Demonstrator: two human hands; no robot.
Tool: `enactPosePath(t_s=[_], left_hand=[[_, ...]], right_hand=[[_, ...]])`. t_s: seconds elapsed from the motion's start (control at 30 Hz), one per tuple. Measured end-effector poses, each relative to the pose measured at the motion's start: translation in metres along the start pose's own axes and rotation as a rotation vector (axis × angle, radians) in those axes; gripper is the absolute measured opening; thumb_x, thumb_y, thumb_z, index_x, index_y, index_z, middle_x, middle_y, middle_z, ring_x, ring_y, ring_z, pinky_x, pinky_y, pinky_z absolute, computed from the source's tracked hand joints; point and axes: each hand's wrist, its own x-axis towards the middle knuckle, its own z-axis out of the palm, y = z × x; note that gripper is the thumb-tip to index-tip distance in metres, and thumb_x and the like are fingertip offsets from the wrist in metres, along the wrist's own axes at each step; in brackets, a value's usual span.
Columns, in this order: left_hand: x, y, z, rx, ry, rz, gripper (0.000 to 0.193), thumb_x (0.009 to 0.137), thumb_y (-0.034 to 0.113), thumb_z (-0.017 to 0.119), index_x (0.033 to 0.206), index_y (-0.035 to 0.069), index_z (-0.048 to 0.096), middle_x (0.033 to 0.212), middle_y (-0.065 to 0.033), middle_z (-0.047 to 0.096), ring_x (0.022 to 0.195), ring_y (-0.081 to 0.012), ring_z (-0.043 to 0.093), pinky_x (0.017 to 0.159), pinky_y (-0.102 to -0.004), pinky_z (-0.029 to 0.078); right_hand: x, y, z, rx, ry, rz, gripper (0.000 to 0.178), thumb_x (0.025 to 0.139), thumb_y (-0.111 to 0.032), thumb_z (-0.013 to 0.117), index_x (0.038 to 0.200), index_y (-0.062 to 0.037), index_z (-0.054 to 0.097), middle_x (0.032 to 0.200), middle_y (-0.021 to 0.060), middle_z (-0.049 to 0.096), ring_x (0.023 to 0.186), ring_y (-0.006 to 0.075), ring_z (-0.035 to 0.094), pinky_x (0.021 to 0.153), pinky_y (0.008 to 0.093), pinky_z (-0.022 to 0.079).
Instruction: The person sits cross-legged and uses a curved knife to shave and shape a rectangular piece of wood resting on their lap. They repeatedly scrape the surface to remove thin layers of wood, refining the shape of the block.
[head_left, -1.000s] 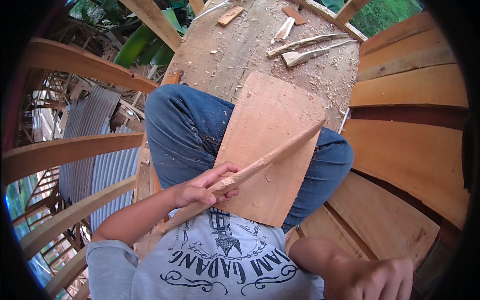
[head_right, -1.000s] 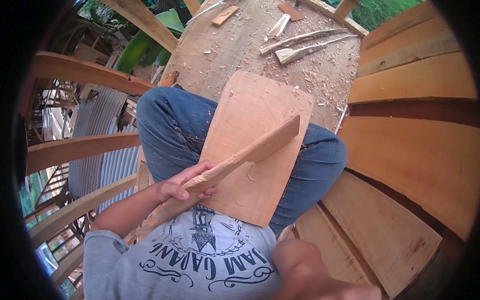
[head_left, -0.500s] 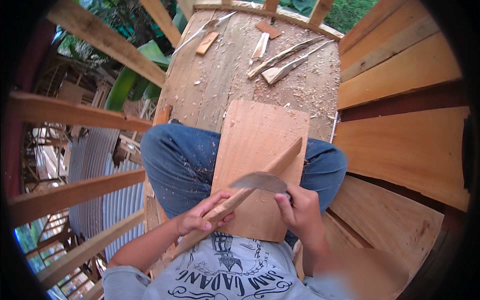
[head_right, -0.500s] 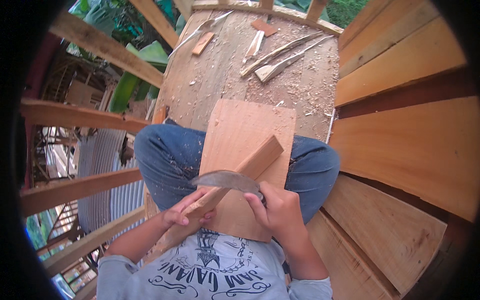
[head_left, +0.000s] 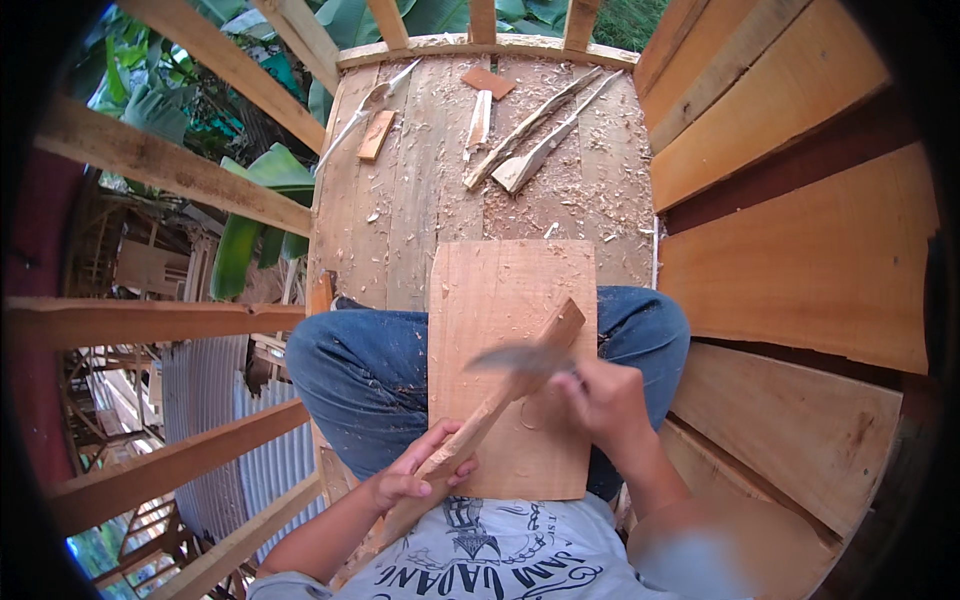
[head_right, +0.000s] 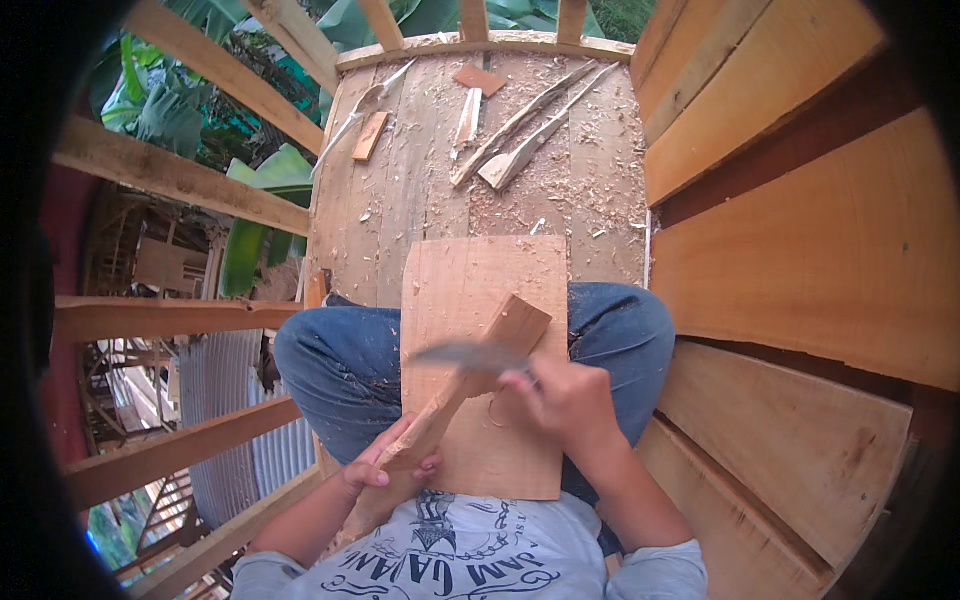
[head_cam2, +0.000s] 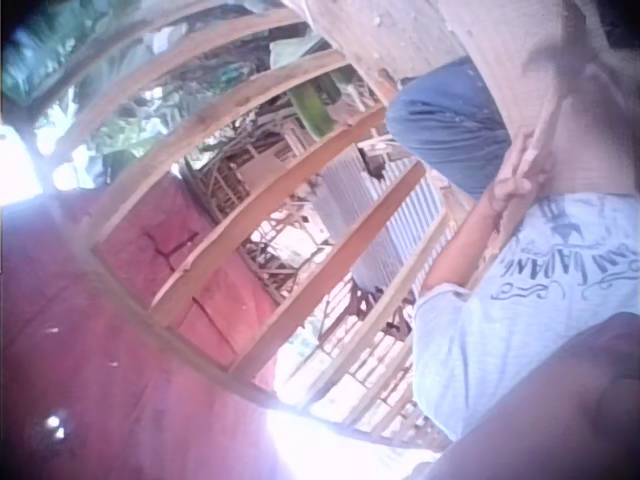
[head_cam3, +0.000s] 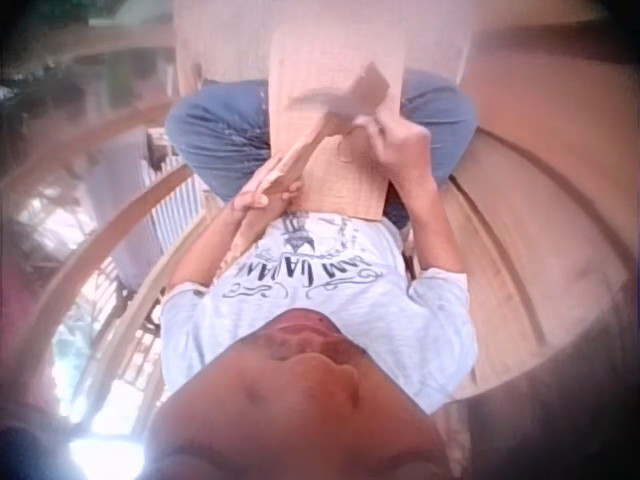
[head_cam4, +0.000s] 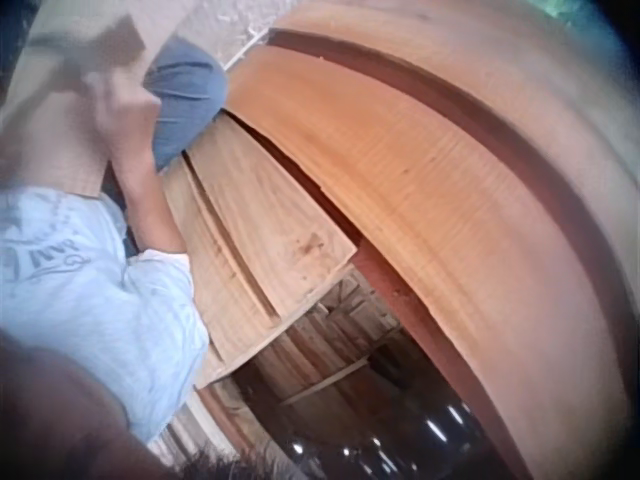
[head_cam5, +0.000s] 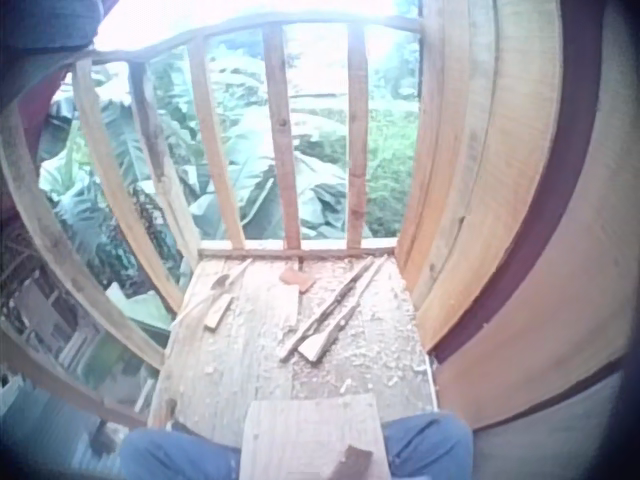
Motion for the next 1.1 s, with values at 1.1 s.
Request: enactPosePath(t_s=[1.1], left_hand=[[-0.001, -0.003, 0.011, 0.087, -0.002, 0.02, 0.096, 0.065, 0.038, 0.075, 0.139, 0.009, 0.023, 0.096, -0.0052, 0.042, 0.083, -0.0134, 0.039, 0.075, -0.0255, 0.032]], right_hand=[[-0.014, -0.005, -0.021, -0.113, 0.085, 0.164, 0.048, 0.082, -0.043, 0.069, 0.06, -0.0058, 0.048, 0.055, 0.014, 0.051, 0.05, 0.0333, 0.055, 0.045, 0.0391, 0.042]])
